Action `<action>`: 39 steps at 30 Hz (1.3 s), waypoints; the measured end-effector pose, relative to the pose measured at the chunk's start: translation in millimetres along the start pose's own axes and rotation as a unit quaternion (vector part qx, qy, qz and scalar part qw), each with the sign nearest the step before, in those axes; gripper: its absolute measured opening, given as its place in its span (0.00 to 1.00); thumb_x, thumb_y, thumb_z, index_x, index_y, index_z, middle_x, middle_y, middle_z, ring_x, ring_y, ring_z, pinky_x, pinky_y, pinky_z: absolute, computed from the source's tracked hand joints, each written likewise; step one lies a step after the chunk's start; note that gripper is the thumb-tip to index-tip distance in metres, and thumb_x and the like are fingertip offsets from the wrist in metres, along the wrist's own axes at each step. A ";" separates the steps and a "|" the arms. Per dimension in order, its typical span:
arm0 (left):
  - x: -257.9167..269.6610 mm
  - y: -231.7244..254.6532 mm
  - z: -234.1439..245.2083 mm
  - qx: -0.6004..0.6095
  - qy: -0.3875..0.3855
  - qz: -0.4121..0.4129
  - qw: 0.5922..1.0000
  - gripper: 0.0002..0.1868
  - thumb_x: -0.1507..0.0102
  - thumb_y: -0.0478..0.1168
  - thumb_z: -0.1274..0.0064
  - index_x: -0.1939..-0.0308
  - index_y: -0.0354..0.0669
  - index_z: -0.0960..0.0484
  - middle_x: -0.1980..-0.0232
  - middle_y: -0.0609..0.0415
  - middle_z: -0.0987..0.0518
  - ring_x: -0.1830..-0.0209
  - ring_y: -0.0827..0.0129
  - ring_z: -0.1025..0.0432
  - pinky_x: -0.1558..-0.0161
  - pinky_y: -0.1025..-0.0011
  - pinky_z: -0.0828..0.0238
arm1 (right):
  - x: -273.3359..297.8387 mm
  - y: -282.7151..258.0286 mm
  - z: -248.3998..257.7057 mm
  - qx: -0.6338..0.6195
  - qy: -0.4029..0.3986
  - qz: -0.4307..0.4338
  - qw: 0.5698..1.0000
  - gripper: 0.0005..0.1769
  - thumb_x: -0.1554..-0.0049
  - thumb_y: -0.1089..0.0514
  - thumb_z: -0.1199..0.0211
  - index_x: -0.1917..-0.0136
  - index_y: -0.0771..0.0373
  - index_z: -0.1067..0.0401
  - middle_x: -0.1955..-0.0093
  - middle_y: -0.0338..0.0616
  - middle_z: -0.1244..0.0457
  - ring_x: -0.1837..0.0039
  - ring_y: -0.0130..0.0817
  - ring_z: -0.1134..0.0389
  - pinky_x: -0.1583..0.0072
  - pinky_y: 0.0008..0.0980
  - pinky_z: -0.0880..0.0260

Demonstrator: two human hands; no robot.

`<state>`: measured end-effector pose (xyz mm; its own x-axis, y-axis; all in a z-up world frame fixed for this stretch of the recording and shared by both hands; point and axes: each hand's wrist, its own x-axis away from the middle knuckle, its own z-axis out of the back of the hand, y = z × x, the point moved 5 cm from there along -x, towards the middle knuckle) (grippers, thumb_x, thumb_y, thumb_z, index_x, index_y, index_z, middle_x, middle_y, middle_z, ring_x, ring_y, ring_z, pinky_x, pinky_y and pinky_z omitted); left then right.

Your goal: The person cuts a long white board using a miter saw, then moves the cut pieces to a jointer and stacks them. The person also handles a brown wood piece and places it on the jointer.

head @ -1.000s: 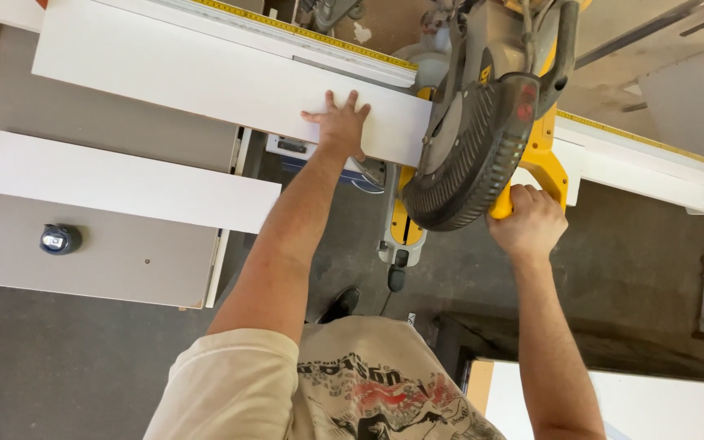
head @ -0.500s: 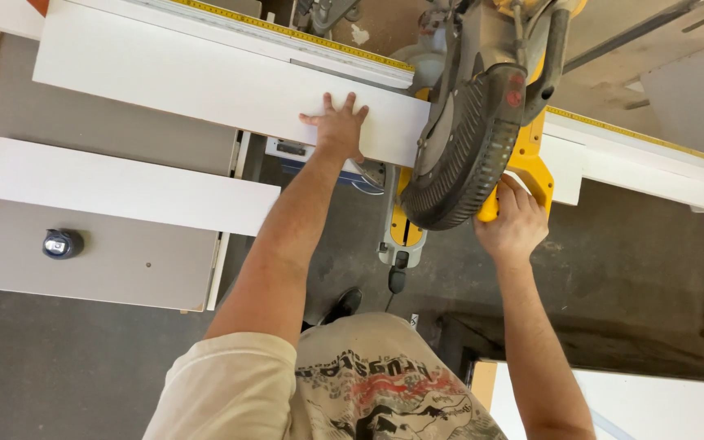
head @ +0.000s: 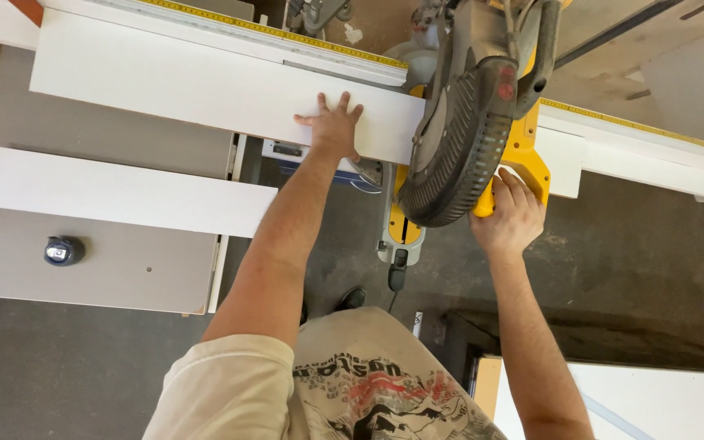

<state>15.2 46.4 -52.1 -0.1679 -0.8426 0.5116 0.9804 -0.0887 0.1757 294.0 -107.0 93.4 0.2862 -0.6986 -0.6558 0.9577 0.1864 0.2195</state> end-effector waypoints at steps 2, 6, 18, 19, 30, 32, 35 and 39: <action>2.1 0.9 3.0 -0.001 -0.002 0.003 1.000 0.60 0.51 0.56 0.26 0.19 0.67 0.45 0.15 0.56 0.55 0.19 0.32 0.62 0.49 0.06 0.50 | 1.6 1.7 -2.0 0.003 0.002 -0.006 1.000 0.16 0.53 0.53 0.31 0.50 0.51 0.18 0.44 0.30 0.28 0.44 0.32 0.26 0.45 0.32 0.33; 0.7 1.1 3.9 -0.001 -0.002 0.004 1.000 0.61 0.51 0.56 0.26 0.19 0.67 0.45 0.15 0.57 0.55 0.19 0.32 0.62 0.49 0.06 0.49 | 1.2 1.4 -2.0 0.003 0.007 -0.008 1.000 0.15 0.53 0.53 0.31 0.50 0.51 0.18 0.45 0.29 0.28 0.44 0.32 0.26 0.46 0.31 0.33; 4.1 0.8 3.4 -0.006 0.000 0.003 1.000 0.61 0.51 0.57 0.26 0.19 0.67 0.45 0.15 0.57 0.55 0.19 0.32 0.62 0.48 0.09 0.46 | -3.0 -1.8 2.5 0.013 0.015 -0.014 1.000 0.10 0.49 0.50 0.31 0.52 0.48 0.19 0.46 0.27 0.27 0.44 0.29 0.26 0.46 0.29 0.35; 4.4 0.8 4.1 -0.007 0.006 0.000 1.000 0.61 0.51 0.57 0.26 0.19 0.66 0.45 0.15 0.56 0.55 0.19 0.32 0.62 0.47 0.12 0.43 | -2.9 -1.8 2.5 0.012 0.014 -0.016 1.000 0.10 0.49 0.50 0.32 0.52 0.48 0.19 0.46 0.27 0.27 0.44 0.29 0.26 0.46 0.29 0.35; 9.0 1.8 8.9 -0.005 0.004 0.004 1.000 0.60 0.51 0.56 0.26 0.19 0.66 0.44 0.15 0.56 0.54 0.19 0.31 0.62 0.47 0.11 0.45 | -2.2 -1.8 1.1 0.008 0.019 -0.016 1.000 0.09 0.48 0.50 0.31 0.52 0.48 0.19 0.47 0.28 0.27 0.45 0.31 0.26 0.46 0.30 0.33; 10.5 2.6 10.6 -0.004 -0.005 0.008 1.000 0.60 0.50 0.56 0.26 0.19 0.66 0.45 0.14 0.57 0.55 0.19 0.32 0.62 0.45 0.13 0.44 | -2.5 -1.8 1.5 0.010 0.022 -0.019 1.000 0.07 0.46 0.50 0.31 0.53 0.48 0.19 0.47 0.28 0.27 0.45 0.30 0.26 0.46 0.30 0.34; 12.7 2.9 11.4 -0.004 -0.003 0.006 1.000 0.60 0.50 0.56 0.27 0.19 0.65 0.45 0.14 0.56 0.54 0.19 0.31 0.62 0.46 0.10 0.46 | 0.2 -0.7 -0.2 0.012 0.018 -0.019 1.000 0.08 0.45 0.48 0.31 0.52 0.47 0.20 0.47 0.27 0.27 0.44 0.30 0.26 0.45 0.30 0.34; 6.0 0.6 3.5 -0.005 0.003 0.003 1.000 0.59 0.50 0.56 0.27 0.19 0.66 0.45 0.15 0.56 0.54 0.19 0.32 0.62 0.47 0.10 0.45 | -5.4 -5.1 6.2 0.018 0.021 -0.008 1.000 0.09 0.47 0.52 0.33 0.52 0.49 0.19 0.47 0.28 0.27 0.45 0.30 0.26 0.46 0.30 0.35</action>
<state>14.4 43.1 -46.0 -0.1618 -0.8458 0.5083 0.9824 -0.0893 0.1640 287.4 -108.5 100.3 0.2720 -0.6713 -0.6894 0.9608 0.1497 0.2333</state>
